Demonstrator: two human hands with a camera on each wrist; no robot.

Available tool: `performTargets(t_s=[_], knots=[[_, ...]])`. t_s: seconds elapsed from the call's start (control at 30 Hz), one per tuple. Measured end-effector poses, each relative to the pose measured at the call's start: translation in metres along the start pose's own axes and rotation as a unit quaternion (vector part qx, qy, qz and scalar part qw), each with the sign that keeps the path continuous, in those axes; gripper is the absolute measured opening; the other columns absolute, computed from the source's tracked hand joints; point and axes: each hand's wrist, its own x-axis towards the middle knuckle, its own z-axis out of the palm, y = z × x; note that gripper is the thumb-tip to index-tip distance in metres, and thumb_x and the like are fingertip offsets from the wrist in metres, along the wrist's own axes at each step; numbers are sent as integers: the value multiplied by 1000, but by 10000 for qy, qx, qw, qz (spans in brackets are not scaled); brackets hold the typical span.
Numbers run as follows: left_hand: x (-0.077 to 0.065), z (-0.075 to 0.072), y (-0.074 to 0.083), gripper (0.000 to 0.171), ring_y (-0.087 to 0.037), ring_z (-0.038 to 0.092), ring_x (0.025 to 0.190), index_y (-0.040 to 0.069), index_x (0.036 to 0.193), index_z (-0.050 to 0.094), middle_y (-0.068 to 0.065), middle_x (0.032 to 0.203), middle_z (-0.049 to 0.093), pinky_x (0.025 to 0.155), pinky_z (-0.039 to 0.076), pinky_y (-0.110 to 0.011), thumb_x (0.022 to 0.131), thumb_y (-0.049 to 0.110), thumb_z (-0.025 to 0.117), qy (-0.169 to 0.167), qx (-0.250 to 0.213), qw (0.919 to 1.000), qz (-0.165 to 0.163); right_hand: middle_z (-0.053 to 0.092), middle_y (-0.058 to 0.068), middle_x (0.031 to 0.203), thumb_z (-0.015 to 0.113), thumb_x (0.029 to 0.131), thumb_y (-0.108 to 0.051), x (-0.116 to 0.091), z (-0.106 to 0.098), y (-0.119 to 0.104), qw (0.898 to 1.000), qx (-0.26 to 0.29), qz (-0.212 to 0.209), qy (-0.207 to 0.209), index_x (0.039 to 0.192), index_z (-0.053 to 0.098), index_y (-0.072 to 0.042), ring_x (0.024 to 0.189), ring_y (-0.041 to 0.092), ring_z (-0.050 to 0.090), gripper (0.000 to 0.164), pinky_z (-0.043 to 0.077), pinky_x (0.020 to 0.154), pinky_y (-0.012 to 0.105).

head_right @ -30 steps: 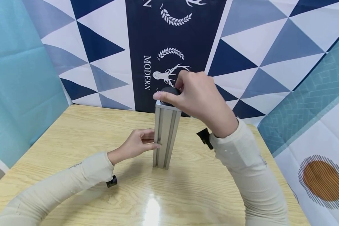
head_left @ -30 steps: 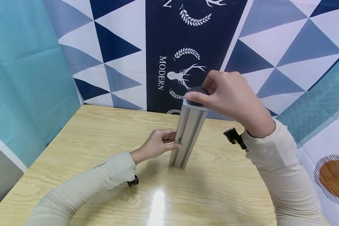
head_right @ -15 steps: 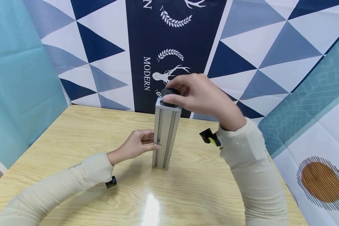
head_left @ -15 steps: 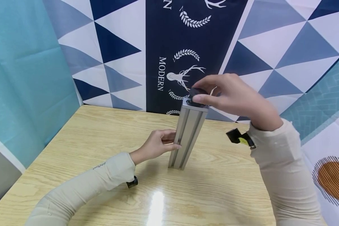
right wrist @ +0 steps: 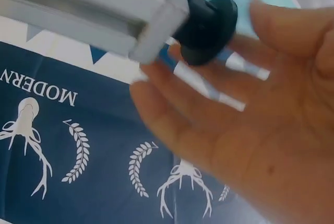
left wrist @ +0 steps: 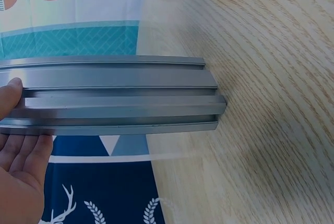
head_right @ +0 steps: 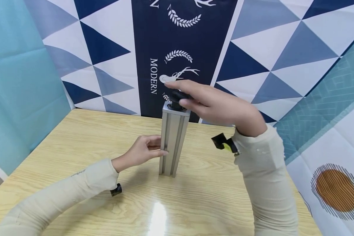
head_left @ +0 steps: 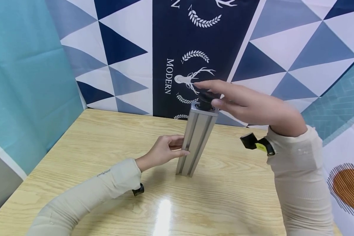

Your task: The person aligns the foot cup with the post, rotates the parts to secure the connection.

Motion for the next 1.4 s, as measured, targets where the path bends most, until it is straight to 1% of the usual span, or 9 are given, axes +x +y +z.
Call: performTargets(t_s=[0.13, 0.3, 0.43, 0.67, 0.77, 0.93, 1.1, 1.23, 1.4], knots=[[1, 0, -1, 45, -23, 68, 102, -5, 122, 62, -17, 111, 69, 85, 54, -23, 81, 6, 77, -25, 11, 10000, 32, 55, 9, 133, 52, 99, -6, 0, 1, 0, 9984, -331, -139, 428, 138, 50, -5, 114, 21, 54, 39, 46, 95, 44], [1, 0, -1, 45, -23, 68, 101, -4, 122, 62, -16, 110, 69, 85, 55, -23, 81, 6, 77, -45, 15, 10000, 78, 66, 9, 89, 69, 87, -46, 10, 19, -14, 9706, -834, 1532, 1661, 104, 63, -3, 78, 22, 59, 47, 48, 70, 38], [1, 0, 0, 44, -23, 68, 102, -3, 122, 62, -16, 110, 69, 86, 55, -24, 81, 5, 76, -44, -8, 9999, 137, 58, 10, 75, 64, 83, -62, 14, 29, -20, 9492, -1132, 2208, 1937, 94, 55, -3, 66, 25, 51, 60, 41, 59, 35], [1, 0, -1, 44, -22, 68, 101, -4, 121, 62, -16, 110, 69, 85, 55, -23, 81, 6, 76, -38, 20, 9999, 113, 51, 9, 137, 43, 104, -27, 3, 12, -9, 9940, -348, 897, 515, 141, 42, -5, 122, 23, 50, 43, 41, 101, 47], [0, 0, -1, 43, -22, 68, 101, -4, 121, 62, -16, 110, 69, 85, 55, -23, 81, 6, 76, -36, 47, 9999, 116, 46, 8, 143, 43, 102, -10, 1, 8, -5, 9988, -300, 328, 193, 145, 38, -5, 124, 22, 49, 43, 41, 103, 45], [0, 0, -1, 43, -22, 68, 101, -4, 121, 62, -16, 110, 69, 85, 55, -23, 81, 5, 76, -52, 40, 9999, 133, 65, 8, 94, 63, 94, -32, 8, 19, -14, 9810, -1026, 978, 1321, 113, 62, -1, 80, 20, 60, 36, 48, 71, 37], [0, 0, -1, 44, -22, 68, 101, -4, 121, 62, -16, 110, 69, 85, 55, -23, 81, 5, 76, -75, 10, 9999, 123, 47, 5, 66, 69, 84, -52, 13, 31, -17, 9566, -1643, 1528, 1860, 86, 54, -3, 58, 20, 43, 50, 34, 53, 31], [0, 0, -1, 43, -22, 68, 100, -4, 121, 62, -16, 110, 69, 84, 55, -23, 81, 5, 76, -66, 15, 9999, 85, 63, 11, 104, 55, 95, -47, 8, 21, -12, 9782, -1146, 1308, 1136, 122, 57, -2, 90, 24, 59, 52, 48, 79, 41], [0, 0, 0, 43, -23, 68, 101, -5, 121, 62, -17, 110, 69, 84, 55, -23, 81, 5, 76, -34, 65, 10000, 38, 42, 8, 148, 42, 104, -19, 0, 0, -1, 9986, -458, 190, 162, 147, 38, -10, 134, 25, 41, 44, 36, 107, 51]])
